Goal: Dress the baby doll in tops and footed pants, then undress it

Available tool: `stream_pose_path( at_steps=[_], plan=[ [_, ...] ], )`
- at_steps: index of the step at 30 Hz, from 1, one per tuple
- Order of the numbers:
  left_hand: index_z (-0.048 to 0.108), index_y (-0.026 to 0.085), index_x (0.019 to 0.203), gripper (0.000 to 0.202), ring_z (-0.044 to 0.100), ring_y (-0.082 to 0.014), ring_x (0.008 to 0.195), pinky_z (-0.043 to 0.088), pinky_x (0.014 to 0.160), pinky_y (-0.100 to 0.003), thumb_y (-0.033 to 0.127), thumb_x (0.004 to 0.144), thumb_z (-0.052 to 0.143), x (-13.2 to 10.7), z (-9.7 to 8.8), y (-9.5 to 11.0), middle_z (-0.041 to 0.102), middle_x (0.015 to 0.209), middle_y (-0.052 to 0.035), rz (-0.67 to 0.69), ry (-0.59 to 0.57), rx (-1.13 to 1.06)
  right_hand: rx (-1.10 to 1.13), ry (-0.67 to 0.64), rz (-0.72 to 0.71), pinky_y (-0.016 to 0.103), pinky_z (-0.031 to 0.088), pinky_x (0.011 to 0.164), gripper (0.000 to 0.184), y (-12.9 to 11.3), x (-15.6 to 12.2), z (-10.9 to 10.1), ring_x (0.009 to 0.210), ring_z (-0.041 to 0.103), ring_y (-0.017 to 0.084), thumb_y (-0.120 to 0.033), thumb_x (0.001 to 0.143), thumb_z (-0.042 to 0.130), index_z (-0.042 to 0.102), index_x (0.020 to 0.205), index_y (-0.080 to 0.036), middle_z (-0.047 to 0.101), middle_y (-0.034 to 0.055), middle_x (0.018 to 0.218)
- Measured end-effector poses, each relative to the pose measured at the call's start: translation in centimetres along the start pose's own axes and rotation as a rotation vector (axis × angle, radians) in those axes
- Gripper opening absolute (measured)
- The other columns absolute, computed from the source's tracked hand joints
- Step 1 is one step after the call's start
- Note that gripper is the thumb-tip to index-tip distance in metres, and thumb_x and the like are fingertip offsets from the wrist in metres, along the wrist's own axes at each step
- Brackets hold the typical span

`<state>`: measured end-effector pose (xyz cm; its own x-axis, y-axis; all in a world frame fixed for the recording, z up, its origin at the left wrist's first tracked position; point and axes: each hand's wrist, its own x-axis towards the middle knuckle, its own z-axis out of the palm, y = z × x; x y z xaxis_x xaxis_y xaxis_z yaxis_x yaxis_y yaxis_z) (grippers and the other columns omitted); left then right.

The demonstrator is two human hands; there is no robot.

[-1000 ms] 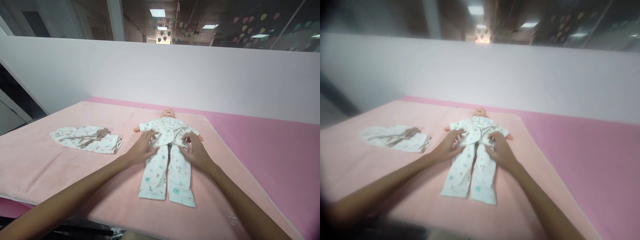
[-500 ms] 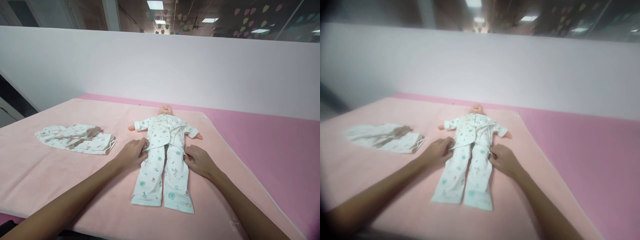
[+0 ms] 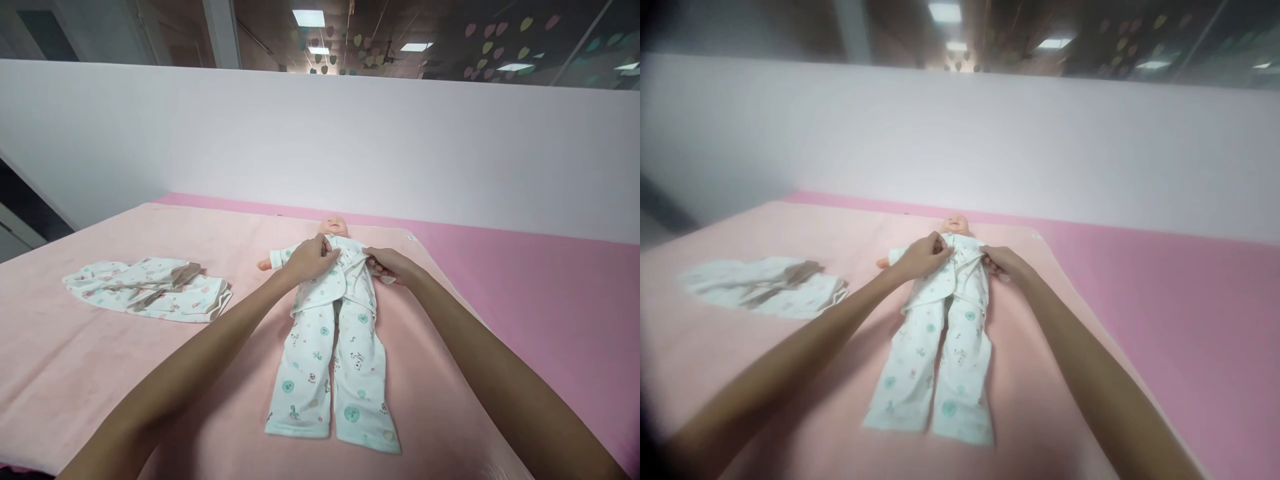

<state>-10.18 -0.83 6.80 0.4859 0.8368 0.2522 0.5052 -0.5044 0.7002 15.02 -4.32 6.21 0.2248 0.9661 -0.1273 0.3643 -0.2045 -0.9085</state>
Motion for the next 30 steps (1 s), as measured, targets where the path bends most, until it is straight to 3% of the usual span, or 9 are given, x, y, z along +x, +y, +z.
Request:
stream_pose_path(
  at_steps=[3,8,12,16,18,23,27,30],
  plan=[
    [0.053,0.023,0.096,0.028,0.057,-0.0197,0.074,0.040,0.069,-0.033,0.049,0.096,0.062,0.4,0.7,-0.7,0.061,0.080,0.0002,0.057,0.000,-0.043,-0.022,0.019,-0.001,0.028,0.034,0.052,0.037,-1.4,0.8,-0.1,0.055,0.039,0.013,-0.046,0.088,0.070,0.052,0.067,-0.023,0.047,-0.0019,0.061],
    [0.049,0.024,0.091,0.028,0.051,-0.0181,0.073,0.038,0.068,-0.033,0.049,0.095,0.061,0.0,0.2,-1.3,0.054,0.079,0.0016,0.069,-0.088,-0.109,-0.219,0.029,-0.355,0.029,0.041,0.067,0.029,-4.2,1.1,2.9,0.073,0.052,0.016,-0.045,0.090,0.066,0.058,0.073,-0.022,0.061,-0.0007,0.078],
    [0.048,0.024,0.089,0.029,0.051,-0.0180,0.075,0.038,0.067,-0.032,0.050,0.095,0.059,0.2,-1.1,-1.3,0.055,0.084,0.0005,0.033,-0.189,-0.162,-0.344,0.047,-0.464,0.033,0.047,0.078,0.024,-4.7,0.8,5.3,0.085,0.061,0.020,-0.041,0.094,0.061,0.065,0.081,-0.022,0.071,0.0041,0.095],
    [0.049,0.023,0.084,0.038,0.053,-0.0180,0.076,0.039,0.068,-0.033,0.058,0.096,0.058,0.3,-2.2,-1.2,0.059,0.085,-0.0005,0.012,-0.266,-0.146,-0.331,0.201,-0.464,0.036,0.049,0.083,0.024,-3.8,-1.3,4.8,0.094,0.064,0.023,-0.045,0.098,0.057,0.068,0.097,-0.024,0.074,0.0064,0.109],
    [0.051,0.022,0.080,0.043,0.054,-0.0177,0.075,0.038,0.067,-0.032,0.063,0.093,0.061,0.3,-2.5,-0.9,0.060,0.083,-0.0006,0.016,-0.292,-0.119,-0.370,0.257,-0.438,0.036,0.048,0.081,0.024,-3.4,-3.2,4.4,0.089,0.064,0.022,-0.047,0.099,0.056,0.066,0.094,-0.025,0.074,0.0052,0.104],
    [0.069,0.021,0.080,0.043,0.056,-0.0170,0.073,0.038,0.064,-0.031,0.064,0.083,0.073,-0.1,-2.7,0.0,0.066,0.082,-0.0021,0.022,-0.362,-0.153,-0.418,0.169,-0.255,0.035,0.045,0.069,0.029,-2.6,-6.5,4.9,0.076,0.064,0.023,-0.051,0.096,0.063,0.058,0.081,-0.026,0.071,0.0018,0.081],
    [0.073,0.021,0.078,0.039,0.052,-0.0155,0.066,0.033,0.058,-0.030,0.059,0.077,0.079,-0.3,-2.0,0.0,0.062,0.073,-0.0011,0.000,-0.336,-0.185,-0.325,0.193,-0.202,0.034,0.046,0.067,0.024,-1.9,-6.2,5.2,0.075,0.065,0.022,-0.045,0.088,0.073,0.057,0.088,-0.027,0.072,0.0014,0.081],
    [0.073,0.021,0.076,0.036,0.050,-0.0149,0.063,0.032,0.055,-0.030,0.056,0.077,0.079,-0.1,-1.7,-0.4,0.060,0.071,-0.0016,0.008,-0.334,-0.182,-0.239,0.133,-0.219,0.033,0.047,0.069,0.023,-1.8,-5.8,4.8,0.075,0.064,0.020,-0.036,0.083,0.075,0.059,0.097,-0.027,0.071,0.0001,0.084]
  ],
)
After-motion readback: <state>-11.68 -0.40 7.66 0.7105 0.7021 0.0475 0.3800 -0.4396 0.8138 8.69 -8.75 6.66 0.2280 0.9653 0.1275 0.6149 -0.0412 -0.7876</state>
